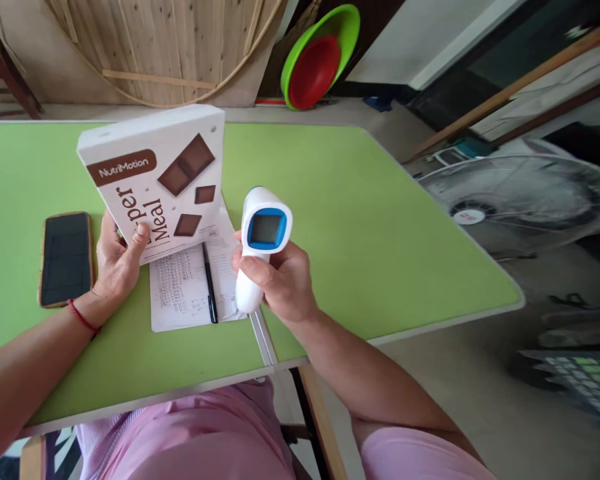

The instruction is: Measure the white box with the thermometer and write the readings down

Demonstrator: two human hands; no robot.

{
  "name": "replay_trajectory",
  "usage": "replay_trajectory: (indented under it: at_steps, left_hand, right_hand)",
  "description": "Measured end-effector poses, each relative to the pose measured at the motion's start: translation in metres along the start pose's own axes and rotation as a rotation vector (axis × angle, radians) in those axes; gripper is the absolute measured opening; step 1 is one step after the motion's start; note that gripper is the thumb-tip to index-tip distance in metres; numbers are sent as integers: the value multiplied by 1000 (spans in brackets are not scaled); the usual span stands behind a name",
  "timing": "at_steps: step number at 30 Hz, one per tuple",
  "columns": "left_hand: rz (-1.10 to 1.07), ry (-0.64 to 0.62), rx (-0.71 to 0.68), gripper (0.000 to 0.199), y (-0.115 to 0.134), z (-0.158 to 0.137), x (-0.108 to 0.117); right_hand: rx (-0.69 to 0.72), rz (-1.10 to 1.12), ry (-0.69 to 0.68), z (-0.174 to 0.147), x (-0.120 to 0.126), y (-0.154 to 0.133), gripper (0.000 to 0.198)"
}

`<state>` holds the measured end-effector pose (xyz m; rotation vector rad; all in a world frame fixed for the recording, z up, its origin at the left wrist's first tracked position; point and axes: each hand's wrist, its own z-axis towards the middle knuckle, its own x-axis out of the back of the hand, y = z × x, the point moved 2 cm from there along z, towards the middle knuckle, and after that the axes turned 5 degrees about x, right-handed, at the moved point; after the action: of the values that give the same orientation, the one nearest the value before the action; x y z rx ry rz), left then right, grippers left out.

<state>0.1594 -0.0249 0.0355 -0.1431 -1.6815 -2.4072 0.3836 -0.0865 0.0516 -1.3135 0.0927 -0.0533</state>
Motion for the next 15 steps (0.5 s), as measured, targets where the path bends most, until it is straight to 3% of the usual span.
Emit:
replay_trajectory:
  at_steps: [8, 12, 15]
  left_hand:
    - [-11, 6, -2, 51, -2, 4, 0]
    - [-35, -8, -48, 42, -5, 6, -2]
    - [-115, -36, -52, 40, -14, 9, -1]
  right_hand:
    - [10, -139, 42, 8, 7, -4, 42]
    - [75, -333, 30, 19, 21, -3, 38]
    - [34, -541, -8, 31, 36, 5, 39]
